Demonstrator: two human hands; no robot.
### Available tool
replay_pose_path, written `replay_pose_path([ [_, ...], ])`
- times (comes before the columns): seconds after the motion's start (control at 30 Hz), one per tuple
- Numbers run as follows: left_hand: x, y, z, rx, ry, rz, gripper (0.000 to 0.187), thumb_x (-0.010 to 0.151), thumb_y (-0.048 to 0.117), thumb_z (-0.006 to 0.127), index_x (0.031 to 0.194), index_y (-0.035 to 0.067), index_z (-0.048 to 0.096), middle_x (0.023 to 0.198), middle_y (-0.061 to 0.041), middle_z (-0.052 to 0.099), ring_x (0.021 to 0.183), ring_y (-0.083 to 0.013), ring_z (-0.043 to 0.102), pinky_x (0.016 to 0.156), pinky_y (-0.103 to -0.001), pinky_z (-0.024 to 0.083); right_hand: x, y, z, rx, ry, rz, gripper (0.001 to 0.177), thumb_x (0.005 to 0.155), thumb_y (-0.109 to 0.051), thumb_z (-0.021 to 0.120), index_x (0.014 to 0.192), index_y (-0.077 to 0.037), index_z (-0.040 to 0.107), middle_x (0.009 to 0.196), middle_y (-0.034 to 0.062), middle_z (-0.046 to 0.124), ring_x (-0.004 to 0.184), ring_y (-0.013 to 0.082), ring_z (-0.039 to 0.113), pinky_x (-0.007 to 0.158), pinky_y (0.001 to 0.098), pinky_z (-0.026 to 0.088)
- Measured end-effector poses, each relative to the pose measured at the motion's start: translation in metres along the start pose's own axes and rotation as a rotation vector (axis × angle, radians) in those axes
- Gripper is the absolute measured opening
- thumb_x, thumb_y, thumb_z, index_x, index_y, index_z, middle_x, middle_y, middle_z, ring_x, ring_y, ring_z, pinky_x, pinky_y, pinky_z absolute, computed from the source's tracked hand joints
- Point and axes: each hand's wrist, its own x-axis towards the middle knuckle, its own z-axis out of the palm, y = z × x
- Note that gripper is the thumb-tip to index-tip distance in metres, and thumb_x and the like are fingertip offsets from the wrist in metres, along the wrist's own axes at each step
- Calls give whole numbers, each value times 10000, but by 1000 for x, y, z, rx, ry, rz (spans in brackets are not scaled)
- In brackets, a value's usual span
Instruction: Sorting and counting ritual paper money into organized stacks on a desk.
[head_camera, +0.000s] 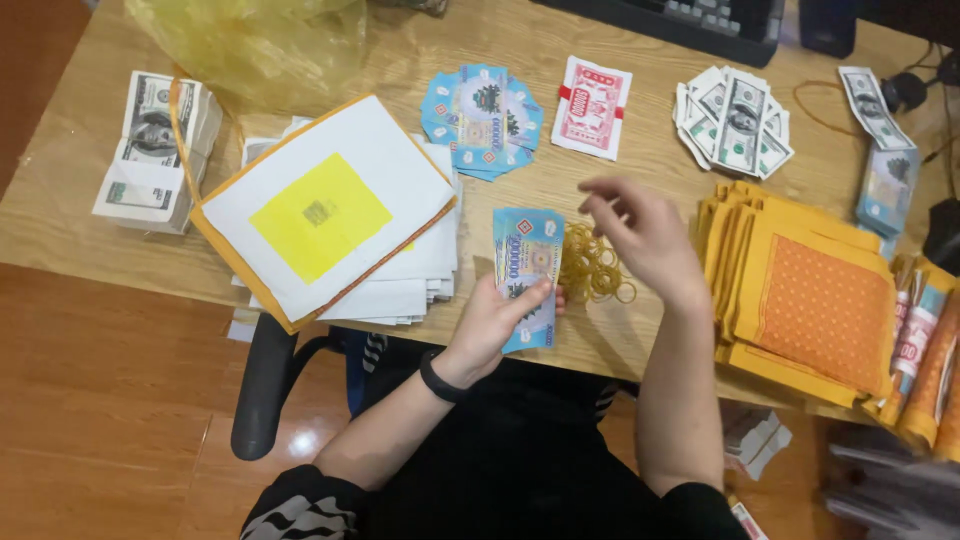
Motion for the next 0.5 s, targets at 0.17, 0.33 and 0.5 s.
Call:
replay_pose_path([
  [0.17,-2,-14,-1,86,-30,6,331,812,117,791,1038,-59,625,920,-207,717,802,-221,697,683,-405,603,-72,39,47,247,141,31,257,960,-126,557,1162,-16,672,966,168,713,831,233,683,757,363,537],
  [0.33,-13,-13,12,246,-50,49,255,761,-14,770,1000,-31,684,871,-115,721,793,-144,674,687,-311,585,-93,41,70,359,210,95,252,873,-162,711,1071,-6,696,1012,143,697,922,223,668,783,382,559],
  [0.5,-22,-5,26,290,-48,38,259,816,79,754,1051,-8,686,910,-94,726,806,-115,636,689,-296,567,-92,34,65,393,340,198,120,831,-87,760,944,-47,758,834,81,751,797,115,627,686,321,563],
])
